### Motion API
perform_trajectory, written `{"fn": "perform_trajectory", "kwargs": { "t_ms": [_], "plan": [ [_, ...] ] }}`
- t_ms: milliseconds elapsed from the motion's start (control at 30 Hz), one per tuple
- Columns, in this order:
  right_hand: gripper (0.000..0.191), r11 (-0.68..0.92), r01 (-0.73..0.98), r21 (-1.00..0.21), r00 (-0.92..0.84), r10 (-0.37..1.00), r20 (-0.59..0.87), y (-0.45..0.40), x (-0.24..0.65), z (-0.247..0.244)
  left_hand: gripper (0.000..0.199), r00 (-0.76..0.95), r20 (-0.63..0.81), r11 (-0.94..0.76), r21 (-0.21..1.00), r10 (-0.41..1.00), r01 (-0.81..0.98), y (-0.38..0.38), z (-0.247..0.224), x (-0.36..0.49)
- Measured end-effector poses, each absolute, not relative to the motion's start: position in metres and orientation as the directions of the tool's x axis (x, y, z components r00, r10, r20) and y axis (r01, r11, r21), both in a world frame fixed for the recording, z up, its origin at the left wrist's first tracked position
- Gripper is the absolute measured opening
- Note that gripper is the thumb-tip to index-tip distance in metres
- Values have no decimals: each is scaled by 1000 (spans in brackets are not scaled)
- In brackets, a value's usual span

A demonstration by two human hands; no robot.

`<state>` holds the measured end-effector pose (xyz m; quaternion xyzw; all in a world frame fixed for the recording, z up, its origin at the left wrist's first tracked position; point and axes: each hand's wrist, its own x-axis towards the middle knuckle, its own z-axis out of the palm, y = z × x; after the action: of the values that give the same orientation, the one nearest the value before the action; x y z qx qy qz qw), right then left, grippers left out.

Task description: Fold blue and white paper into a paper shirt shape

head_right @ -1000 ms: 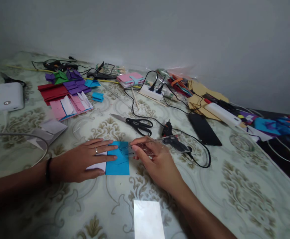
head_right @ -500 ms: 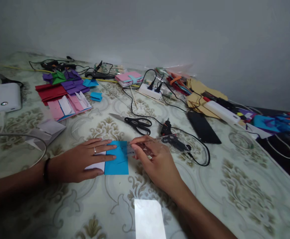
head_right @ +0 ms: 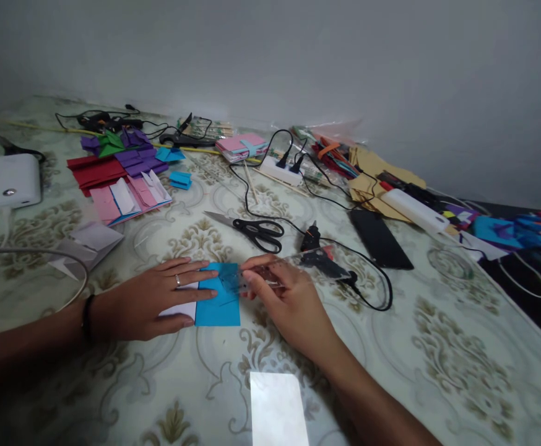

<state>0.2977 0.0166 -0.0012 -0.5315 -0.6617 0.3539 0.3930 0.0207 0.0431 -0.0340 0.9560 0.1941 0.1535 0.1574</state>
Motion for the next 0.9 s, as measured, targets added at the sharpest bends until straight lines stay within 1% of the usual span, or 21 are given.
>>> {"fn": "perform_trajectory", "kwargs": {
  "t_ms": [233,467,767,900],
  "plan": [
    [14,240,460,-855,-155,970,189,15,297,-2,47,879,221,-872,364,423,328,43,-33,21],
    [15,334,553,-763,-200,943,267,14,300,1,49,878,204,-868,357,433,345,43,-35,19],
    [17,326,550,-769,-180,945,272,14,302,5,51,878,186,-859,371,441,353,43,-34,20],
    [19,356,570,-740,-214,934,285,15,303,4,51,882,172,-861,359,439,359,43,-34,20]
  ]
}}
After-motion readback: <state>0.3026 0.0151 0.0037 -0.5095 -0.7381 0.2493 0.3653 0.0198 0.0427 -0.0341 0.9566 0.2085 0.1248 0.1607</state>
